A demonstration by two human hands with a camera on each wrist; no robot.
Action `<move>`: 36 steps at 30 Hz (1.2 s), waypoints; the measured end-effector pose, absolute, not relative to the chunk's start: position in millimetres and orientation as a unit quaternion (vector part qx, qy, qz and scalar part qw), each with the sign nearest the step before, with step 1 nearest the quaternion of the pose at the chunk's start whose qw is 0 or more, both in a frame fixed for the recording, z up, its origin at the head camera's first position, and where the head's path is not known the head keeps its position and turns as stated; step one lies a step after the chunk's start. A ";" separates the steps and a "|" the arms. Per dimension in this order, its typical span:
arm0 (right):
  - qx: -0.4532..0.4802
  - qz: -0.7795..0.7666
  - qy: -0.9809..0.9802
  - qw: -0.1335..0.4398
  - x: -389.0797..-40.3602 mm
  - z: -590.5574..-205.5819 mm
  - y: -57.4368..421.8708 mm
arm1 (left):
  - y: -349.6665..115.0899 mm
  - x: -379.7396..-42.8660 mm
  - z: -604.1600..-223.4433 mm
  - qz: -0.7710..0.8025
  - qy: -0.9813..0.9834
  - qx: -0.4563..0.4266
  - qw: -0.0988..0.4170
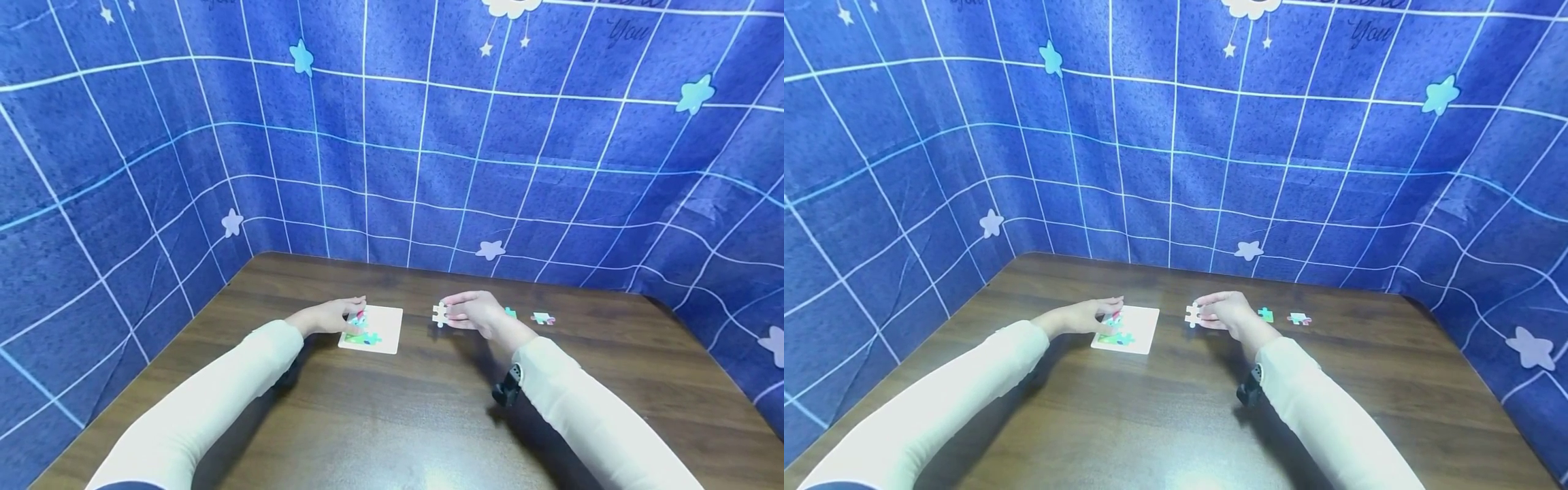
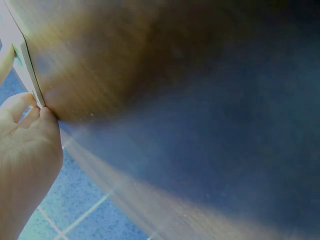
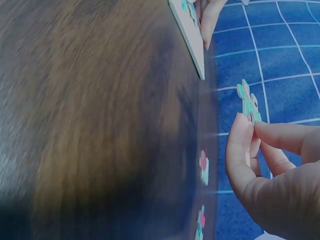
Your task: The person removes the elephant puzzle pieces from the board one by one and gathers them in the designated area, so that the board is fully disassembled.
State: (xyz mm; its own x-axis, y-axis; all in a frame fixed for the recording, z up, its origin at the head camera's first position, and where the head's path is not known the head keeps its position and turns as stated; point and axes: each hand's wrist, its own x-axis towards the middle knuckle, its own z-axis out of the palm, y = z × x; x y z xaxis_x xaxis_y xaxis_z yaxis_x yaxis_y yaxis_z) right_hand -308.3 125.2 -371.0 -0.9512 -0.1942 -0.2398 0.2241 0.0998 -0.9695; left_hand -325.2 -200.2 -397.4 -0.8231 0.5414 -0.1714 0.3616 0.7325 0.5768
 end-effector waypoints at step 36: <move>0.020 -0.669 0.727 0.153 -288.6 -371.0 206.7 | -202.0 -324.6 -396.0 0.252 0.916 0.266 0.163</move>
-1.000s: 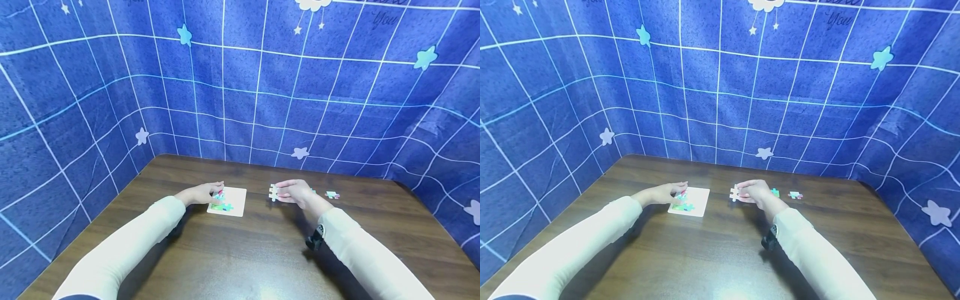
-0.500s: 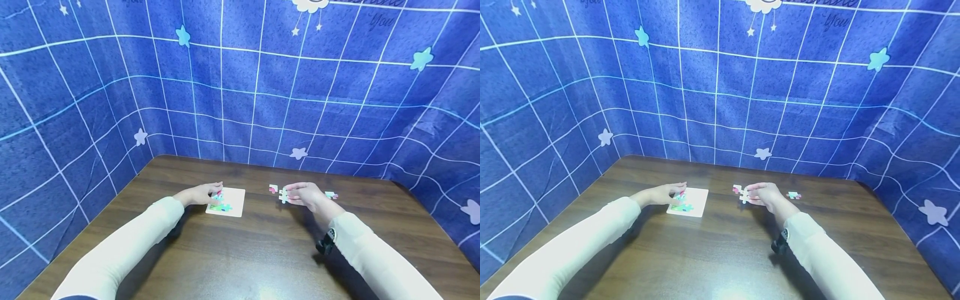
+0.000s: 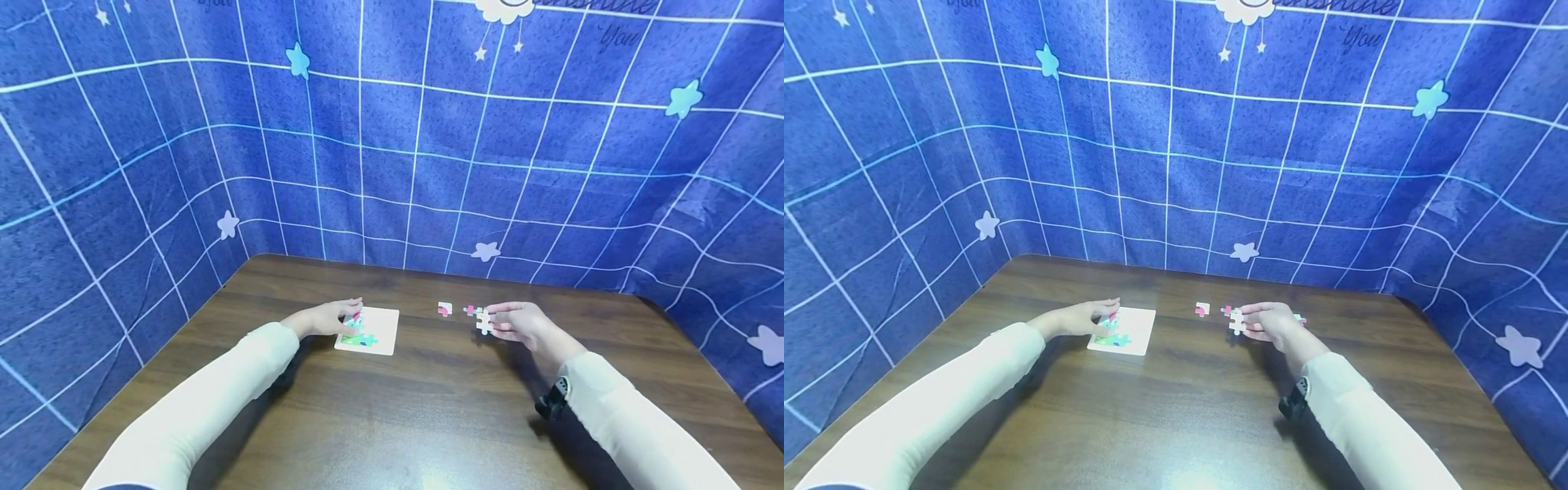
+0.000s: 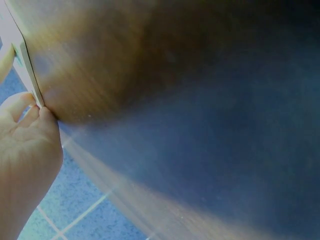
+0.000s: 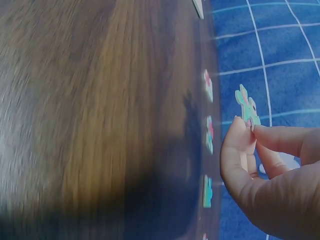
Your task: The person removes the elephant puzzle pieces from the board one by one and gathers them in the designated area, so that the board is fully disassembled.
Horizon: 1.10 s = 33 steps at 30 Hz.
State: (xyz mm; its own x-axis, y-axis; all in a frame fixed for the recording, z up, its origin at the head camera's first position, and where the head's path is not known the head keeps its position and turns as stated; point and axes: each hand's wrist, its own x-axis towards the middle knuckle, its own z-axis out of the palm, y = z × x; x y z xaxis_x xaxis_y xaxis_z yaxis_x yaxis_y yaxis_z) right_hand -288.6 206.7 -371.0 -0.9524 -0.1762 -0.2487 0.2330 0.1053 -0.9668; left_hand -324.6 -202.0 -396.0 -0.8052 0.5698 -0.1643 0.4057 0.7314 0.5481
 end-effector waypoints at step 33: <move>0.047 -0.654 0.744 0.127 -277.6 -385.8 301.0 | -202.7 -325.2 -394.5 0.266 0.913 0.257 0.175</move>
State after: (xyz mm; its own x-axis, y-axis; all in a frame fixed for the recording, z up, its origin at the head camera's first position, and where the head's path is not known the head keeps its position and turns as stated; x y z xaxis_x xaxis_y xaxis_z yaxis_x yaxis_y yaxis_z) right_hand -277.6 301.0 -385.8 -0.9632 -0.0965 -0.2507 0.2364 0.1389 -0.9617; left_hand -325.2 -202.7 -394.5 -0.8069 0.5617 -0.1827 0.3760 0.7270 0.5746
